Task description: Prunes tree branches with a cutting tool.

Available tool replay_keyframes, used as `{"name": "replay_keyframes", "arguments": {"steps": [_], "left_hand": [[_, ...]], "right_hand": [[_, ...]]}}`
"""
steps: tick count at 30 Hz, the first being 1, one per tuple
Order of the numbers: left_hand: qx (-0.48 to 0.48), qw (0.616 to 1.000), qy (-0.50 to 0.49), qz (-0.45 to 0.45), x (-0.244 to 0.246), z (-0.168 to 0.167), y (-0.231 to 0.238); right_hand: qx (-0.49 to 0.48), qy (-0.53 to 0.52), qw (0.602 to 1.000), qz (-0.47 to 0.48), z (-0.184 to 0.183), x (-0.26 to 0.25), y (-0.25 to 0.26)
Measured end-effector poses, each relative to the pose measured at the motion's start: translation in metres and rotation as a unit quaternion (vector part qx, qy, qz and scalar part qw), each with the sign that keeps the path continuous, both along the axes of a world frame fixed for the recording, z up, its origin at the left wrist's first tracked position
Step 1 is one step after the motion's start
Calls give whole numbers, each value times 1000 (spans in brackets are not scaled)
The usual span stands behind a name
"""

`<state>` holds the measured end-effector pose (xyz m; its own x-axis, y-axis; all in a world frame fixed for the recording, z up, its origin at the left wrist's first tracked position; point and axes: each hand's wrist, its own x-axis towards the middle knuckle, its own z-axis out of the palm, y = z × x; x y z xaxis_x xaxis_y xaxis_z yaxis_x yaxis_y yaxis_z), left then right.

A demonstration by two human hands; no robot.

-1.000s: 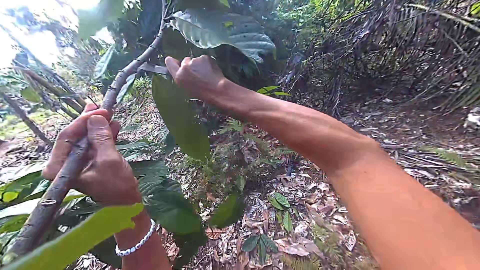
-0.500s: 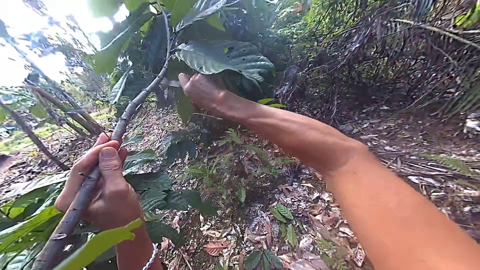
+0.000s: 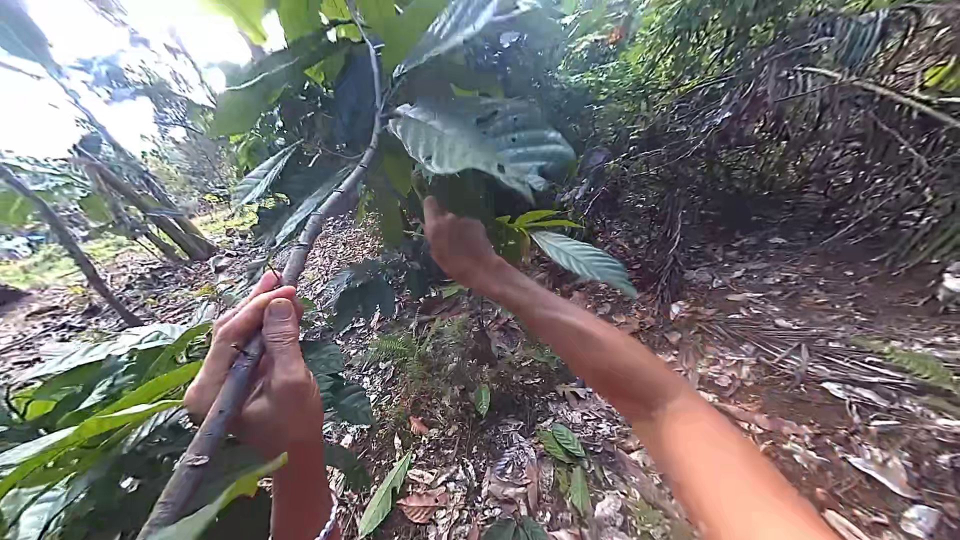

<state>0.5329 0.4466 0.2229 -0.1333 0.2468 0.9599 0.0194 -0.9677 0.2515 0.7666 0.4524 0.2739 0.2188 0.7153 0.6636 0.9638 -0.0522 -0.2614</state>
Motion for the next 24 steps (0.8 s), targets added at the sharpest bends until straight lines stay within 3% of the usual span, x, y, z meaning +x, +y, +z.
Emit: {"name": "replay_keyframes", "arguments": {"steps": [3,10,15,21,24], "left_hand": [[-9,999,-28,-16,9,-3,-3],[-37,999,-38,-8,24,-11,-25],[-24,999,-29,-10,30,-15,-35],[-26,999,-36,-21,39,-21,-45],[-24,999,-37,-21,38,-22,-46]], "right_hand": [[84,65,994,2,-12,3,14],[174,95,980,-17,2,8,59],[167,172,971,3,4,19,63],[117,165,978,-52,14,44,72],[163,124,978,-35,13,39,64]]}}
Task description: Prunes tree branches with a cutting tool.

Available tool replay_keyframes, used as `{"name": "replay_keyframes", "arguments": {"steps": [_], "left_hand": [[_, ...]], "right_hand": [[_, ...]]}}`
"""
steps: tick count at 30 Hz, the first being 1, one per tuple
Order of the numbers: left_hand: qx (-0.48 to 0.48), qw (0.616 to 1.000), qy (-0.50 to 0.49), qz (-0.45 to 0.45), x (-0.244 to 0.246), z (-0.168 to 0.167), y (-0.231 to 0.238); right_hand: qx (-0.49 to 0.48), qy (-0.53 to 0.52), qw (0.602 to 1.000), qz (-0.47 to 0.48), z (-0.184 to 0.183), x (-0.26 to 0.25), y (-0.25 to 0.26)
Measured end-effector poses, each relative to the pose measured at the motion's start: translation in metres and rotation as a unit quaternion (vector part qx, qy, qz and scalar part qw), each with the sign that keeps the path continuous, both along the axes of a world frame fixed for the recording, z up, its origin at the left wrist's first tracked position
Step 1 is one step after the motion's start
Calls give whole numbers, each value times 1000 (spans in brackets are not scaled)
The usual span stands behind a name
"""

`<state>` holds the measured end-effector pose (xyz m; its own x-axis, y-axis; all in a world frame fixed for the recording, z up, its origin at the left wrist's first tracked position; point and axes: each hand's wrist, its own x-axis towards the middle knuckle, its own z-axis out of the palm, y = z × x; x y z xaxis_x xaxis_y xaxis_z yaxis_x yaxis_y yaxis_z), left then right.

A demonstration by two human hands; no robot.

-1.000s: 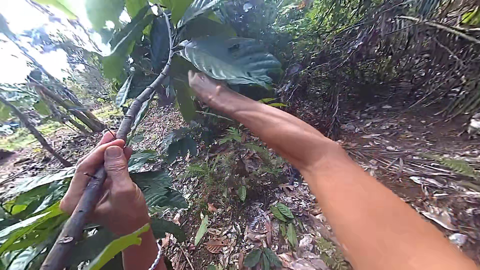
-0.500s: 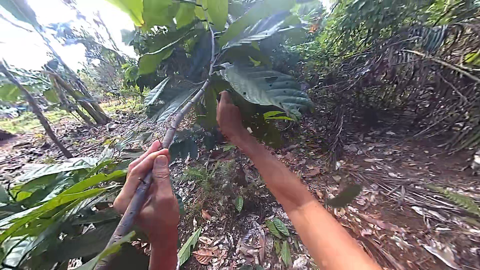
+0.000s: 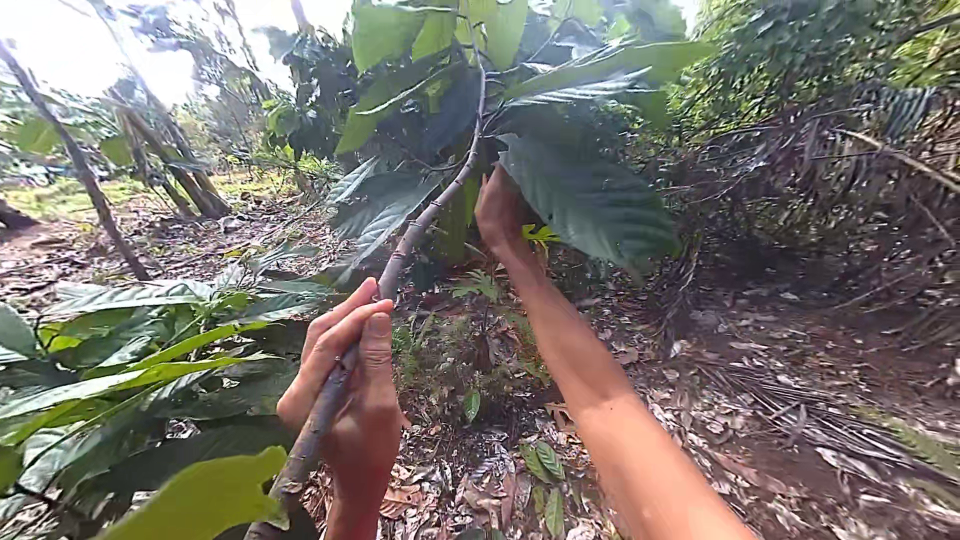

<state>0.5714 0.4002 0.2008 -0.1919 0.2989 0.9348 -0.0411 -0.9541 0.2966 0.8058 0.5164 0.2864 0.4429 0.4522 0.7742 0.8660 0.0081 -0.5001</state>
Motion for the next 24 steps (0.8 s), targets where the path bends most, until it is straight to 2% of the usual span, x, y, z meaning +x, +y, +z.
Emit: {"name": "replay_keyframes", "arguments": {"steps": [3,7,12,18,20,22,24], "left_hand": [[4,1000,-3,-5,1,-1,0],[5,1000,-3,0,1,-2,0],[-3,1000,1,-10,3,-4,-6],[-10,1000,11,-21,6,-4,-13],[-6,1000,21,-19,9,-7,-18],[-1,999,49,-18,11,-13,-31],[4,998,57,-20,12,-13,-35]], "right_hand": [[44,-31,999,9,-5,-3,-1],[-20,12,999,-23,-1,8,9],[-46,16,999,-6,8,3,-5],[-58,21,998,-33,9,17,13],[-68,54,996,-25,8,26,19],[-87,138,987,0,3,53,22],[-66,164,984,-17,-3,82,23]]}}
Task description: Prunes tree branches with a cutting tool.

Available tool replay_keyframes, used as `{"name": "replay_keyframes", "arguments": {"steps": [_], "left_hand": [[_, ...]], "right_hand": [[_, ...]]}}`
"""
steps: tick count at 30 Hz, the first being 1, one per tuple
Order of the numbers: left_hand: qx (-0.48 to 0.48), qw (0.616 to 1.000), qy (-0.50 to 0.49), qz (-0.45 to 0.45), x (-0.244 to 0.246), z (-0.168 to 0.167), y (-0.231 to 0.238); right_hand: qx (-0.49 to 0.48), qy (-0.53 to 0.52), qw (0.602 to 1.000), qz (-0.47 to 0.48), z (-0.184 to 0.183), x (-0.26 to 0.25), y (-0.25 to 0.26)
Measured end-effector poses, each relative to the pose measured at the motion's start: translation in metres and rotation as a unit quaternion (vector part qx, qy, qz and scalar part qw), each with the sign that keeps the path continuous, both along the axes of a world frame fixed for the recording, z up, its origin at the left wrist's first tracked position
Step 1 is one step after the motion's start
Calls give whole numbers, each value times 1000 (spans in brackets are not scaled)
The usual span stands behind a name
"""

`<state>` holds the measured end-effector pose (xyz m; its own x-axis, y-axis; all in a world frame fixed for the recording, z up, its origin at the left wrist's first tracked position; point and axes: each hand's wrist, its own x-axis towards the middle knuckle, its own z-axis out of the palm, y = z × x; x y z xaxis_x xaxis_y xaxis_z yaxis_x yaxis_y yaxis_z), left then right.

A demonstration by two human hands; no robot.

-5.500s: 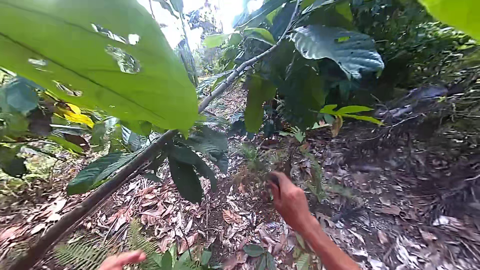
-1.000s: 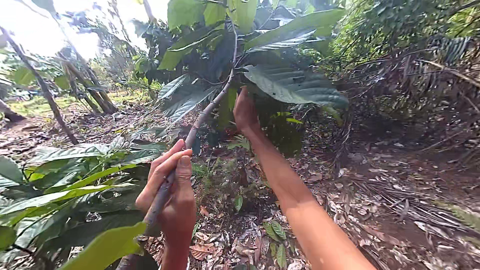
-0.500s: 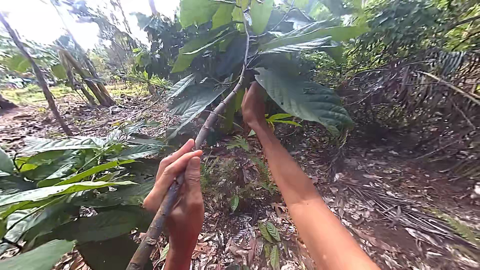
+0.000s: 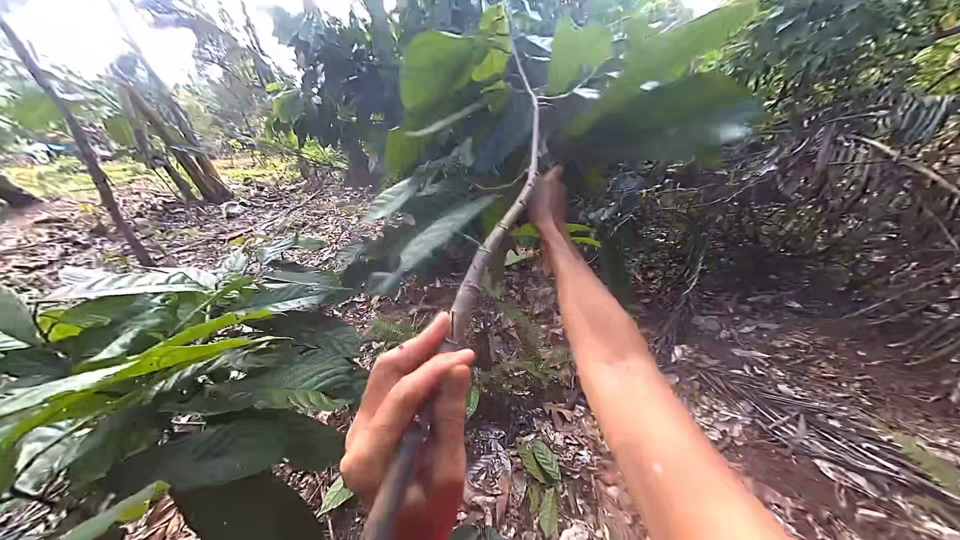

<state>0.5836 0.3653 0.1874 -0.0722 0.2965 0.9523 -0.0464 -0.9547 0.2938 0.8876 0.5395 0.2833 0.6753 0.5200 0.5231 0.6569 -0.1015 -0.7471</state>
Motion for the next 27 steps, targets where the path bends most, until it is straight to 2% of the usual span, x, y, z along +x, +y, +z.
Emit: {"name": "replay_keyframes", "arguments": {"steps": [4,9,11,15,17,21,27], "left_hand": [[-1,1000,-13,-12,9,4,12],[1,999,-30,-11,12,8,15],[2,999,-38,-18,11,9,15],[-3,998,-54,-22,13,8,13],[-7,998,-60,-26,13,7,11],[-11,997,-72,-34,13,5,8],[-20,997,-58,-47,12,3,1]], "right_hand": [[42,27,999,-21,-31,17,-10],[-42,-59,997,31,-93,-7,-51],[-61,-125,990,27,-89,-12,-59],[-36,-293,955,-7,-63,-16,-71],[-32,-328,944,-7,-49,-20,-76],[-6,-343,939,-37,-22,-31,-71],[-48,-296,952,-65,-20,-38,-67]]}}
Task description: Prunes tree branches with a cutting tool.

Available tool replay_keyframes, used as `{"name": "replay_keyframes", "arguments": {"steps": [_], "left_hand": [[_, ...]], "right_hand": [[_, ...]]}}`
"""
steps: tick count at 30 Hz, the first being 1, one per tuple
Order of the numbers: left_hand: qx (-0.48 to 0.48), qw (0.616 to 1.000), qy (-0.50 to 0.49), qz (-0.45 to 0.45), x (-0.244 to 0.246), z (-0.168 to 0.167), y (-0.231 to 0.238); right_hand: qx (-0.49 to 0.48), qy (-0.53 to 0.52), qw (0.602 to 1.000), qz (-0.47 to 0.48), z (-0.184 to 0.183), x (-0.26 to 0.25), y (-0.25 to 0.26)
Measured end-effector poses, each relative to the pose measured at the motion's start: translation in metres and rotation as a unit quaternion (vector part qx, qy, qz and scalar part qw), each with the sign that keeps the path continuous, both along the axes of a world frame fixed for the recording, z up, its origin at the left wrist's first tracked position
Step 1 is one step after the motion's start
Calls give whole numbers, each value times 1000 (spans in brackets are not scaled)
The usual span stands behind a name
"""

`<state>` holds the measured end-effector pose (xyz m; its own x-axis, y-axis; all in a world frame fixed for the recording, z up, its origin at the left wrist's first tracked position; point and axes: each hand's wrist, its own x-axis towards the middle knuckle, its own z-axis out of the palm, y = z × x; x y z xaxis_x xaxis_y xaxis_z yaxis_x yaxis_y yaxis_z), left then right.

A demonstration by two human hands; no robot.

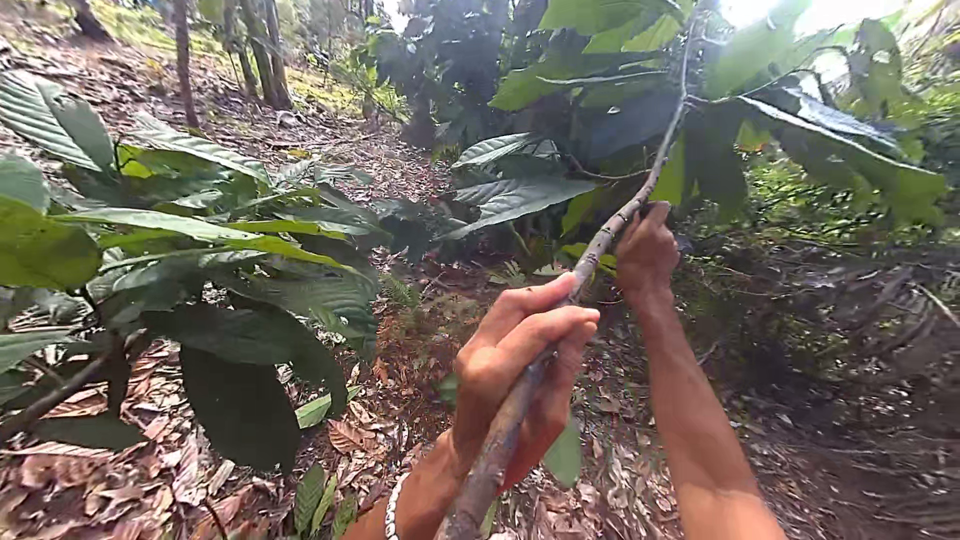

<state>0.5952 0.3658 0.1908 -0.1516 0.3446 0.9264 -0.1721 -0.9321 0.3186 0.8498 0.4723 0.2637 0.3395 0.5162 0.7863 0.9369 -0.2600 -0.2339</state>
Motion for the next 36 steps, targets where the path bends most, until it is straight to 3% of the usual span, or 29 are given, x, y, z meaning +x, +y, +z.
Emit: {"name": "replay_keyframes", "arguments": {"steps": [10,21,27,32,36], "left_hand": [[-18,1000,12,-15,0,5,-7],[-14,999,-30,40,-21,27,9],[-14,999,-12,34,-28,24,6],[1,1000,-25,-7,-12,32,7],[-14,1000,-3,-10,-6,30,4]], "right_hand": [[-33,53,998,-22,20,-16,20],[-47,-4,998,30,78,-69,72],[-51,-148,987,47,107,-11,64],[-28,-189,978,85,107,57,51],[-28,-178,978,105,95,82,44]]}}
